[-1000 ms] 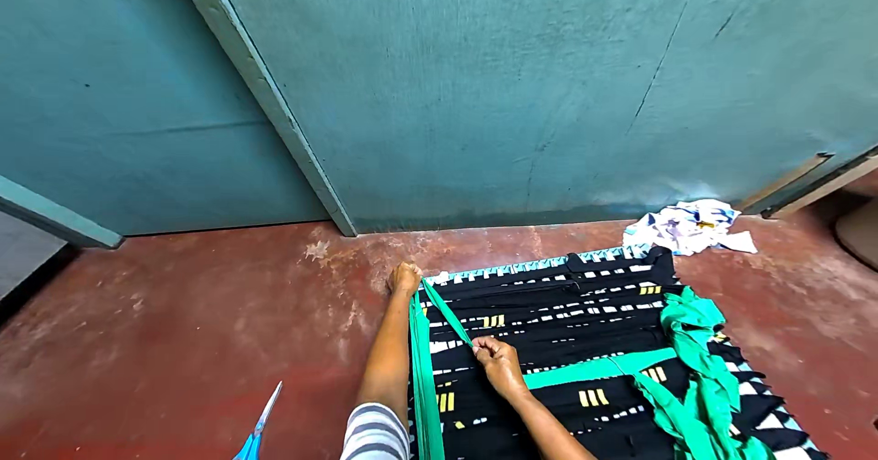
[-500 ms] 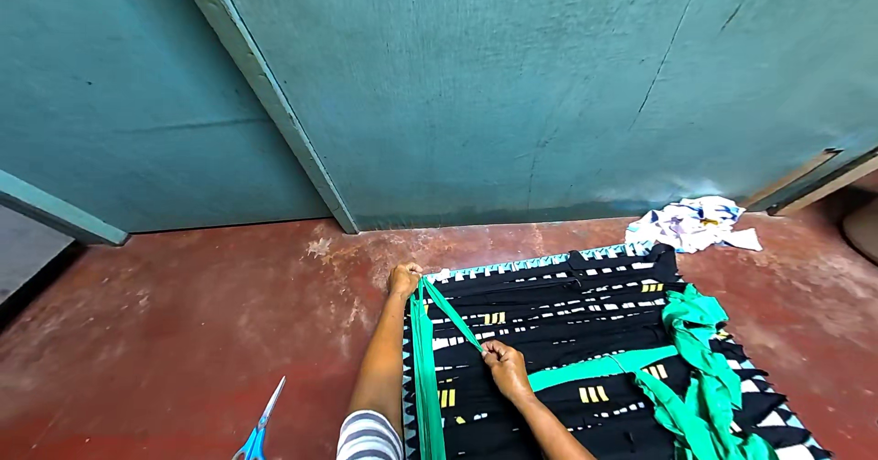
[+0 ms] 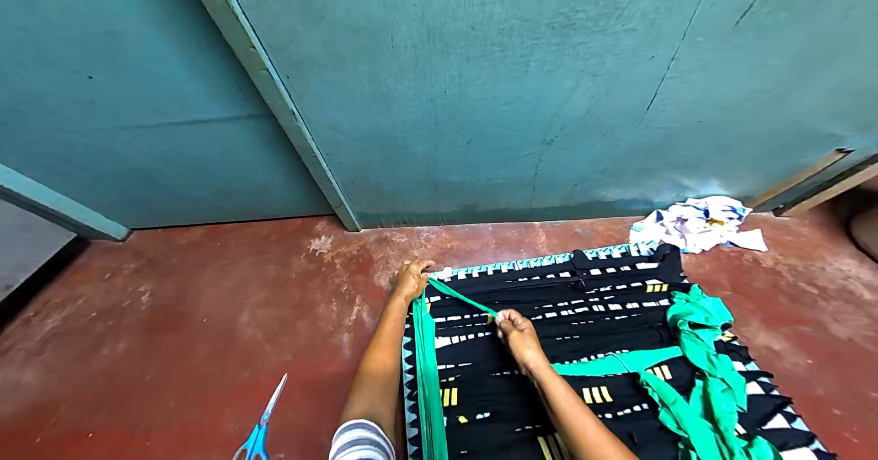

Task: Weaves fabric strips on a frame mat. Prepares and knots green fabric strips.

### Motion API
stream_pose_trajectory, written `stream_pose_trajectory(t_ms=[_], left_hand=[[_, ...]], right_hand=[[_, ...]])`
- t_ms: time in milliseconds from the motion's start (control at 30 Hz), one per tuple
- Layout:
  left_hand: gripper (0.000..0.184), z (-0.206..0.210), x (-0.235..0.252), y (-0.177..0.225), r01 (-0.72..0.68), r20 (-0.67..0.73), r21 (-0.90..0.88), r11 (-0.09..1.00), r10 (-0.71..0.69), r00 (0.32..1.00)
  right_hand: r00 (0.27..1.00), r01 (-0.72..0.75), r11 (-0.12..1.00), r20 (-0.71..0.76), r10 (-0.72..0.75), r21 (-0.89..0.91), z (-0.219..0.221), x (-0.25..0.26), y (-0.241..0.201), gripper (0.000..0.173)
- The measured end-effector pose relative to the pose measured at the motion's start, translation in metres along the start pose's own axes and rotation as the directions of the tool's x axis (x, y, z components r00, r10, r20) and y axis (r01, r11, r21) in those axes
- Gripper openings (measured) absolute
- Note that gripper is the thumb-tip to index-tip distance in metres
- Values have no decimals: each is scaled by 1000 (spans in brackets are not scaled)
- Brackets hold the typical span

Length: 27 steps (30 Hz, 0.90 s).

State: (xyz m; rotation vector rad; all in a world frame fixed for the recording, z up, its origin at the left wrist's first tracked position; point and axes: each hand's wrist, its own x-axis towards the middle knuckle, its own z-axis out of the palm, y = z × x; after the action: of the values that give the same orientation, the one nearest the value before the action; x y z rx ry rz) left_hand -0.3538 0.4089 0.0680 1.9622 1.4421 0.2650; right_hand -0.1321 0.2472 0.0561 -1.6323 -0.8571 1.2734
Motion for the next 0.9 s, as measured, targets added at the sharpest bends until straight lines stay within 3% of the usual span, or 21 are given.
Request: stream_pose_trajectory(t_ms=[100,233,367,467,533,600,700,800,900], left_hand=[[34,2,2,4,-142,161,116,983,123,979],[27,-2,12,7,-84,142,235,968,51,989],[29,-8,19,1,-47,-1,68,997,47,999],[28,-17,20,0,-9,-139,-199,980,-19,990],[23,-24,16,1,28,-161,-469,883,-117,980],[18,-30,10,4,85,-77,-732,677,-206,976],[15,-38,-2,9,157,46,-891,425,-258,965],[23,-46,-9,8,128,58,-930,344,-206,977],[30,-55,-12,4,69,40,-931,357,-89,995]], right_hand=[[999,43,999,-21,-42,5,1,24,-39,18],[1000,-12,993,-7,13,118,11,49,-89,17],[992,-97,976,96,80,195,24,57,-133,20],[986,-123,961,144,89,248,35,65,-152,21],[984,-129,938,162,79,323,42,70,-161,23],[984,-130,902,164,67,412,49,75,-166,22],[985,-135,832,164,53,538,56,80,-171,22],[989,-133,775,133,63,618,58,85,-174,21],[990,-141,728,94,104,671,55,90,-172,22]])
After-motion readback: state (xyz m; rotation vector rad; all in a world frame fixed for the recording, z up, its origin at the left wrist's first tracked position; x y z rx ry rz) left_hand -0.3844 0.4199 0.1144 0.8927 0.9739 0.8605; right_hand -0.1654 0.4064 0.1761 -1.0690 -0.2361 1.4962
